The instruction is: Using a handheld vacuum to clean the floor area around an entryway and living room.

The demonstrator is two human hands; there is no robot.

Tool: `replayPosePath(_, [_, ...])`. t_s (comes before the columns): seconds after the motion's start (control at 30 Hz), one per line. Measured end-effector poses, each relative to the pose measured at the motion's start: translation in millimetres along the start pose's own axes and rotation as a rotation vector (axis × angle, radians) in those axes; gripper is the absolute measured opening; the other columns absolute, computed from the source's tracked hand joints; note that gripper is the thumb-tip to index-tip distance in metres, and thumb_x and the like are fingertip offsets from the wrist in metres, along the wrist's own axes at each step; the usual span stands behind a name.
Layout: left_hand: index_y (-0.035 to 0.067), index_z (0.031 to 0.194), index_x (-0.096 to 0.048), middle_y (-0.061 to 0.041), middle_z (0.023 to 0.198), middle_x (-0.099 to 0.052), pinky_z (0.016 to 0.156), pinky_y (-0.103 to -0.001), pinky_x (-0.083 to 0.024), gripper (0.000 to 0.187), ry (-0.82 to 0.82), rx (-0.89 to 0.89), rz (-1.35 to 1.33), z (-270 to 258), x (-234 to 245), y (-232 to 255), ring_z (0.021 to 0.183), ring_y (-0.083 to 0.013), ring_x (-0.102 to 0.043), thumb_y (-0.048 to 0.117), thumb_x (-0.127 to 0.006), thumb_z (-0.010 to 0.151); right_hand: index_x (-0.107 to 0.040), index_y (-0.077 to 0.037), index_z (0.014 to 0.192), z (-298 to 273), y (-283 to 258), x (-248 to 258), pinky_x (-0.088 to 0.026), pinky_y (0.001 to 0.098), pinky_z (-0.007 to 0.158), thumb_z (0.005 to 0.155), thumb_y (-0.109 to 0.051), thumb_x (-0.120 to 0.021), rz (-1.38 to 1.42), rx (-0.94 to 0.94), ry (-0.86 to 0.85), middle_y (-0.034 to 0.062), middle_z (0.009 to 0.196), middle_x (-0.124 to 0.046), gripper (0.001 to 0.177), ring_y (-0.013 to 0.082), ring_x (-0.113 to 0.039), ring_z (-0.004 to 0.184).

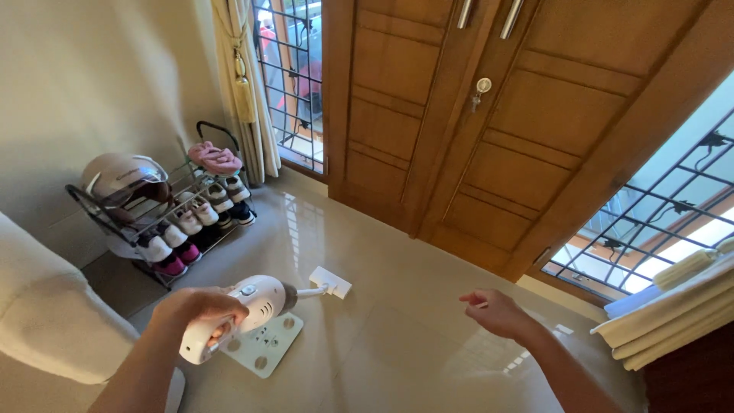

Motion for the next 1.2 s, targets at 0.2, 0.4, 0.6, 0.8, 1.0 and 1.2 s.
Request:
replayPosePath(0.2, [0.023,0.144,-0.043,-0.009,0.072,-0.065,0.060,-0.036,-0.056,0.069,0.070,0.012,0.110,23.1,-11.1,38.2,0.060,-0.0184,-0.061,0.012,-0.070,0.081,-0.068,-0.018,0.133,11.1,39.1,-8.7,-0.055,0.0374,0.103,0.092,-0.030,-0.064,0.040,0.021,-0.008,0.0060,0.134,-0.069,0.044,0.0191,-0.068,0.124])
replayPosePath(0.4, [0.026,0.152,-0.045,-0.009,0.076,-0.068,0.059,-0.034,-0.059,0.076,0.164,-0.069,0.216,46.6,-32.6,118.1,0.063,-0.0188,-0.066,0.015,-0.071,0.082,-0.064,-0.024,0.138,25.9,66.4,8.7,-0.056,0.0397,0.106,0.095,-0.035,-0.063,0.077,-0.184,-0.020,0.0031,0.141,-0.063,0.044,0.0196,-0.064,0.129])
replayPosePath(0.6, [0.026,0.157,-0.035,-0.009,0.077,-0.071,0.059,-0.034,-0.059,0.083,0.123,-0.112,0.275,120.1,-34.4,201.7,0.063,-0.0178,-0.066,0.014,-0.071,0.084,-0.067,-0.026,0.137,55.2,66.9,53.3,-0.055,0.0406,0.107,0.095,-0.034,-0.063,0.160,-0.258,0.038,0.0023,0.144,-0.063,0.043,0.0200,-0.066,0.128])
replayPosePath(0.8, [0.023,0.154,-0.031,-0.009,0.081,-0.071,0.064,-0.037,-0.060,0.078,0.113,-0.132,0.269,151.5,-33.5,265.8,0.067,-0.0202,-0.068,0.016,-0.068,0.086,-0.066,-0.027,0.137,96.7,71.2,55.1,-0.051,0.0380,0.109,0.096,-0.037,-0.062,0.114,-0.324,0.027,0.0007,0.143,-0.065,0.043,0.0177,-0.068,0.127])
replayPosePath(1.0, [0.009,0.126,-0.060,-0.007,0.073,-0.068,0.057,-0.039,-0.054,0.055,0.102,-0.263,0.202,231.6,-45.9,279.9,0.064,-0.0233,-0.065,0.034,-0.074,0.079,-0.070,-0.024,0.134,103.6,64.3,54.2,-0.053,0.0368,0.107,0.095,-0.034,-0.064,0.196,-0.355,0.070,0.0003,0.142,-0.067,0.041,0.0175,-0.067,0.126])
replayPosePath(1.2, [0.017,0.154,-0.024,-0.015,0.082,-0.065,0.059,-0.041,-0.063,0.080,0.049,-0.165,0.056,281.4,-67.0,292.8,0.068,-0.0249,-0.069,0.016,-0.065,0.086,-0.068,-0.024,0.135,122.4,90.8,55.7,-0.054,0.0366,0.105,0.096,-0.035,-0.063,0.176,-0.354,0.055,0.0008,0.143,-0.066,0.041,0.0161,-0.066,0.126])
Point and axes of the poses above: each hand's wrist, its own z-axis towards the middle knuckle, its own x-axis out of the back of the hand, y = z × x, the point moved 3 cm from there along z, towards the middle knuckle
